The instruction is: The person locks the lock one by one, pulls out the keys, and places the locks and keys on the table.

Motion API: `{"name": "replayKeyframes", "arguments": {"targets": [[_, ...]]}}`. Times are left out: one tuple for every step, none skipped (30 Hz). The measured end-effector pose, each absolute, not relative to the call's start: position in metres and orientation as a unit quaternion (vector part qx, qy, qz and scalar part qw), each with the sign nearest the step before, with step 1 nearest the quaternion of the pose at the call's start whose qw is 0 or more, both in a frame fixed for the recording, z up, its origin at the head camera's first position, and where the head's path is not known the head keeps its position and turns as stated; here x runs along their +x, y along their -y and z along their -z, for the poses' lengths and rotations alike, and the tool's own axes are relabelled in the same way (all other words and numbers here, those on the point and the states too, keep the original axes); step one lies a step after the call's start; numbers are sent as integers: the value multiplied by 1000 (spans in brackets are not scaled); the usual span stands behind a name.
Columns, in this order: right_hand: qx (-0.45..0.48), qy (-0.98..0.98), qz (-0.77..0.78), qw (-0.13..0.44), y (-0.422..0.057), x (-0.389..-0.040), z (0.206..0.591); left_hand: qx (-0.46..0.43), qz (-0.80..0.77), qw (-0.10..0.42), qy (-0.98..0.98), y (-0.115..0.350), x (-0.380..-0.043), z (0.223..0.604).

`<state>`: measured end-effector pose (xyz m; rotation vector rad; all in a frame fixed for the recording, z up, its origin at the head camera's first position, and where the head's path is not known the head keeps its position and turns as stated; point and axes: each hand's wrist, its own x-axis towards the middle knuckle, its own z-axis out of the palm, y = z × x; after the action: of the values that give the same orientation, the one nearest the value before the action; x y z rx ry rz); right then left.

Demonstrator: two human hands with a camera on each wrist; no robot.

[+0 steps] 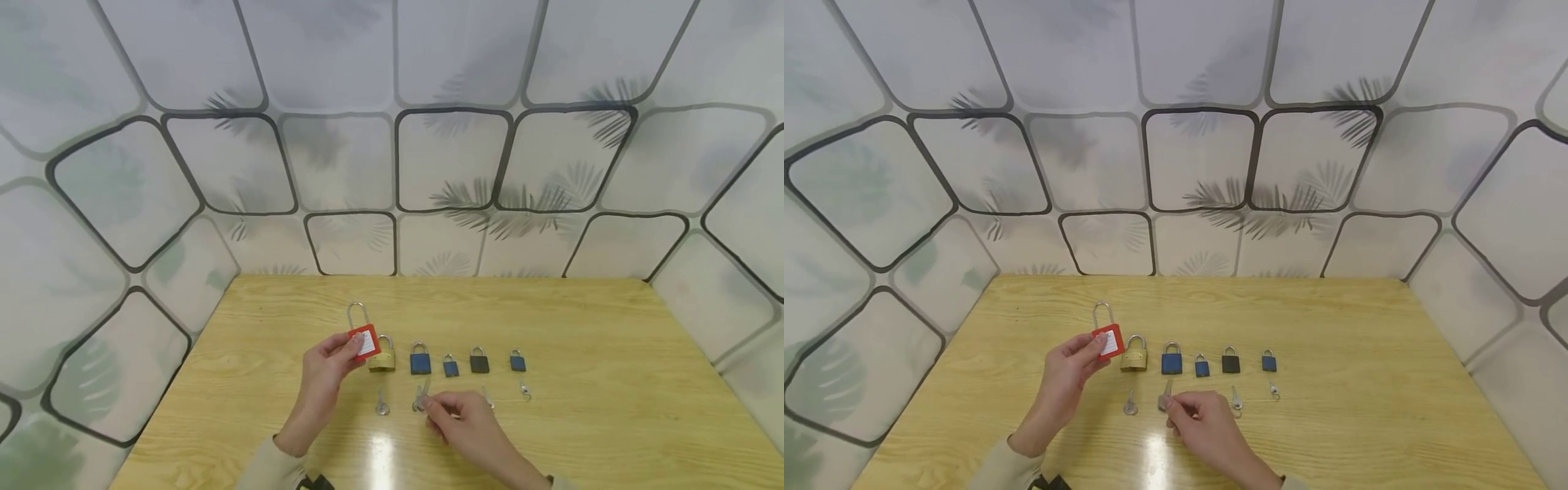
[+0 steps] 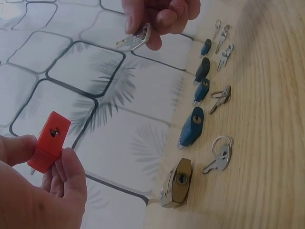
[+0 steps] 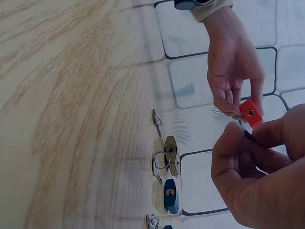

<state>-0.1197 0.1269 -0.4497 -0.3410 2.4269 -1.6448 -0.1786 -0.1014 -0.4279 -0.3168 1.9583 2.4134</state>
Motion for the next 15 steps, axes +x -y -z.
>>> {"name": "replayKeyframes", "arguments": {"targets": [[-119,-824,546,90,-127,-120,451,-103,-766,7,-634,103,-179,429],[-122,-828,540,88,-127,-121,452,-104,-760,5,-642,106,-179,430],[-126,-831,535,85,-128,-121,454,-104,-755,3,-648,108,-179,431],[-128,-834,531,83,-128,-121,455,-105,-750,1,-653,110,-179,431],[-128,-836,527,83,-128,-122,456,-105,-746,-1,-658,112,-179,432],[-128,-839,523,82,-128,-123,457,-107,-742,-2,-662,114,-179,433],[-127,-841,519,79,-128,-123,458,-109,-739,-3,-665,116,-180,433],[-124,-844,516,77,-128,-124,459,-110,-734,-4,-670,118,-180,434],[-122,-849,509,71,-127,-125,459,-111,-731,-5,-674,120,-180,434],[-120,-854,501,65,-126,-126,460,-112,-727,-5,-678,123,-180,435],[-118,-859,495,59,-125,-127,461,-113,-724,-7,-680,126,-180,436],[-117,-863,489,53,-124,-128,461,-116,-721,-8,-683,128,-180,436],[-118,-863,488,48,-122,-129,461,-119,-717,-10,-686,131,-180,437],[-119,-864,487,46,-120,-130,461,-120,-713,-12,-690,134,-180,437],[-121,-865,485,45,-118,-131,462,-123,-711,-14,-692,138,-180,438]]}}
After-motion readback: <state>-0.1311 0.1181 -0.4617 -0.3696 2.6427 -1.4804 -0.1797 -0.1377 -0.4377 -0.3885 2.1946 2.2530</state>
